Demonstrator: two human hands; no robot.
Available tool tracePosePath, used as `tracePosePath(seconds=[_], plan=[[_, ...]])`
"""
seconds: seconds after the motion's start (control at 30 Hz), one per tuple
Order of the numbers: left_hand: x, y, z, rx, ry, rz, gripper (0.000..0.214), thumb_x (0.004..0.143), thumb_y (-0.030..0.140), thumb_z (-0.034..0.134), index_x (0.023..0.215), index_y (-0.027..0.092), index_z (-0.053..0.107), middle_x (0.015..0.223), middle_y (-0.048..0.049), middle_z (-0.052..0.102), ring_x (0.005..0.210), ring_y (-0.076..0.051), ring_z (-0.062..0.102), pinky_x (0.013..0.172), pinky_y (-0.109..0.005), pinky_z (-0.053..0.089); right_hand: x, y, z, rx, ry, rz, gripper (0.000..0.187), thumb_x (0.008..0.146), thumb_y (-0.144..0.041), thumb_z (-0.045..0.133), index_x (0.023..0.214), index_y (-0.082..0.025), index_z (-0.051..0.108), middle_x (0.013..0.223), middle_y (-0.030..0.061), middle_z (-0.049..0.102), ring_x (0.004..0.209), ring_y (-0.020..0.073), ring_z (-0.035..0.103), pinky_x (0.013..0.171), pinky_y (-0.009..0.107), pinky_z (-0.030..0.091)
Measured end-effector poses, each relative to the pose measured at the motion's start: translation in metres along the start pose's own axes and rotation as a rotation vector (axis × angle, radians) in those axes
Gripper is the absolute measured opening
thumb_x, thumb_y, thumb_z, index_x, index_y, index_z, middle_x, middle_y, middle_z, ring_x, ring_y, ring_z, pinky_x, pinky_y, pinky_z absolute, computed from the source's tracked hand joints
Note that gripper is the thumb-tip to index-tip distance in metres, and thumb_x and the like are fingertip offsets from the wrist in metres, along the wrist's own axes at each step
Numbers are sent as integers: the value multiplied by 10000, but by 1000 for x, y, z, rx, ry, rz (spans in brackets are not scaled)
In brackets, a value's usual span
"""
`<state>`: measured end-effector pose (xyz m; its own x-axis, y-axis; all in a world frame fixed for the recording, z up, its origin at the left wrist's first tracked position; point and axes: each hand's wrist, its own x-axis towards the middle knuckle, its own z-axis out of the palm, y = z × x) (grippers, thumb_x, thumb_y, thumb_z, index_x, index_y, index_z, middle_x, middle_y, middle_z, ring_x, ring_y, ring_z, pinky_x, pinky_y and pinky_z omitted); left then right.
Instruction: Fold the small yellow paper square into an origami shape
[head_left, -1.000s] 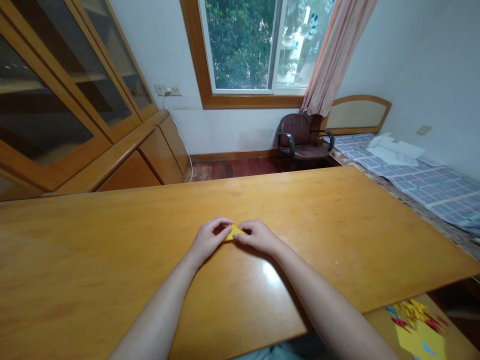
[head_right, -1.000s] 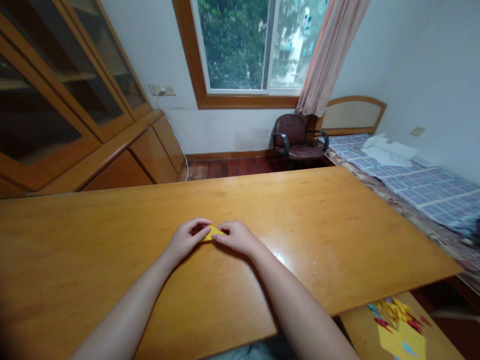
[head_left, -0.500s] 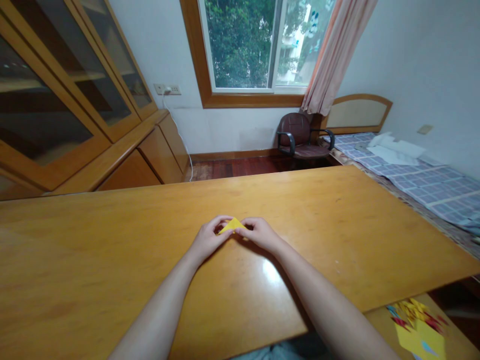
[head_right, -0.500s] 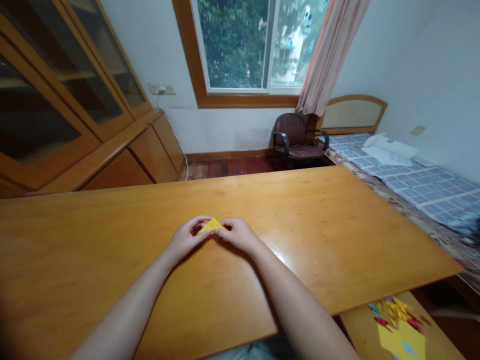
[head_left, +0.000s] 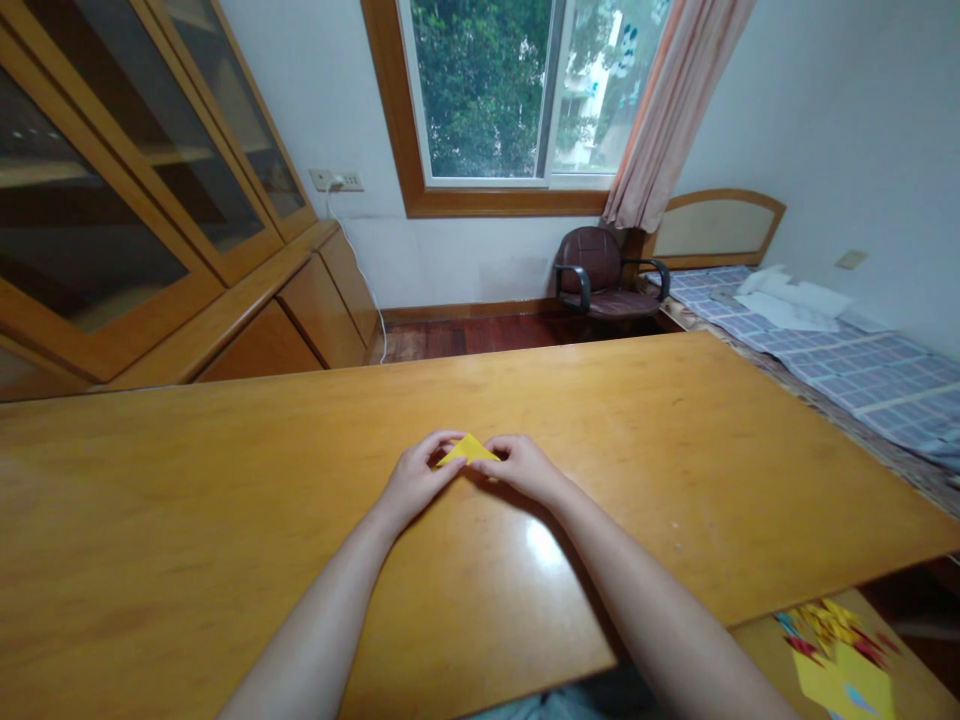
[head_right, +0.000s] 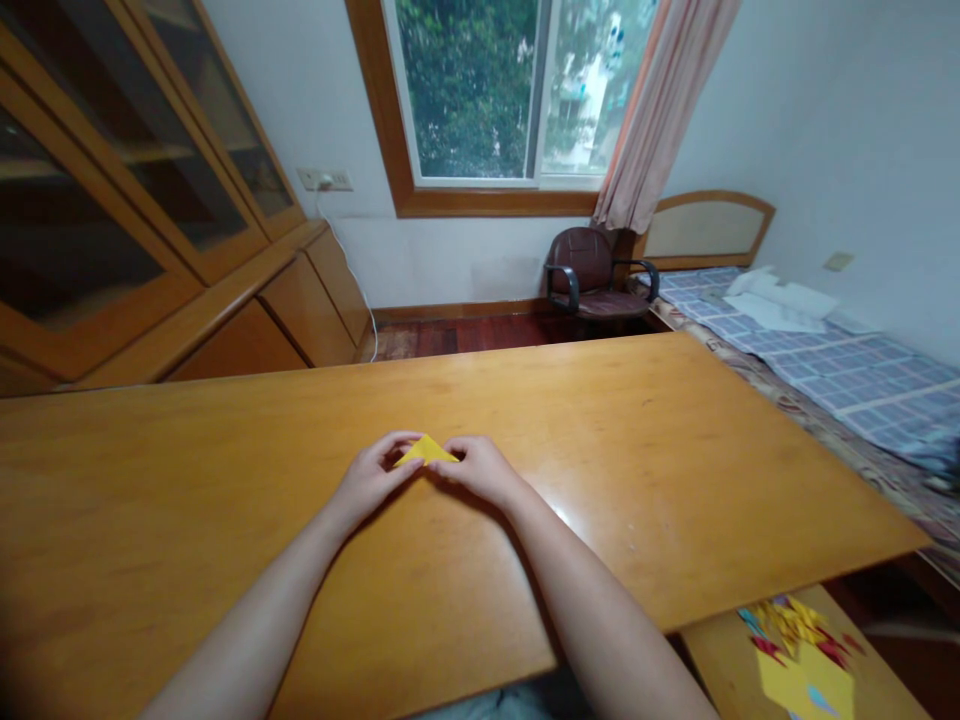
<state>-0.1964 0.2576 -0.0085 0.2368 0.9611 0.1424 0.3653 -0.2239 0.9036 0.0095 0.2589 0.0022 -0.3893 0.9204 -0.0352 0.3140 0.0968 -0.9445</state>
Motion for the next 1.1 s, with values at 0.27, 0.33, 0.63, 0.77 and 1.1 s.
tracePosePath(seconds=[0.27, 0.33, 0.63, 0.77, 1.1], plan=[[4, -9, 0, -142, 84, -51, 434, 778, 399, 684, 1144, 174, 623, 879, -35, 698, 855, -198, 676, 828, -321, 538, 1, 5, -4, 245, 79, 85, 283, 755, -401, 689, 781, -120, 704, 672, 30, 677, 577, 112, 557, 553, 214, 391], [5, -9, 0, -175, 106, -61, 460, 769, 405, 687, 1156, 167, 613, 864, -31, 688, 847, -195, 675, 831, -323, 537, 3, 10, -6, 299, 109, 88, 297, 736, -416, 705, 781, -123, 697, 664, 29, 676, 565, 113, 559, 553, 220, 399], [7, -7, -3, -240, 176, -102, 524, 733, 426, 703, 1162, 158, 569, 841, -11, 649, 787, -183, 677, 807, -334, 551, 10, 19, -9, 437, 292, 34, 327, 730, -462, 724, 745, -143, 655, 673, 14, 643, 596, 113, 544, 586, 228, 416], [6, -7, -1, -187, 105, -79, 502, 763, 420, 683, 1179, 161, 579, 832, -18, 665, 834, -197, 676, 834, -338, 543, 8, 14, -4, 372, 238, 13, 363, 775, -503, 674, 818, -143, 664, 690, 10, 644, 597, 114, 542, 593, 231, 428], [3, -4, 1, -160, 37, -43, 424, 786, 354, 682, 1160, 170, 602, 776, 10, 634, 754, -152, 635, 754, -267, 516, 1, 8, -3, 149, 53, 0, 296, 821, -415, 645, 781, -126, 693, 700, 21, 668, 615, 112, 544, 582, 211, 384]])
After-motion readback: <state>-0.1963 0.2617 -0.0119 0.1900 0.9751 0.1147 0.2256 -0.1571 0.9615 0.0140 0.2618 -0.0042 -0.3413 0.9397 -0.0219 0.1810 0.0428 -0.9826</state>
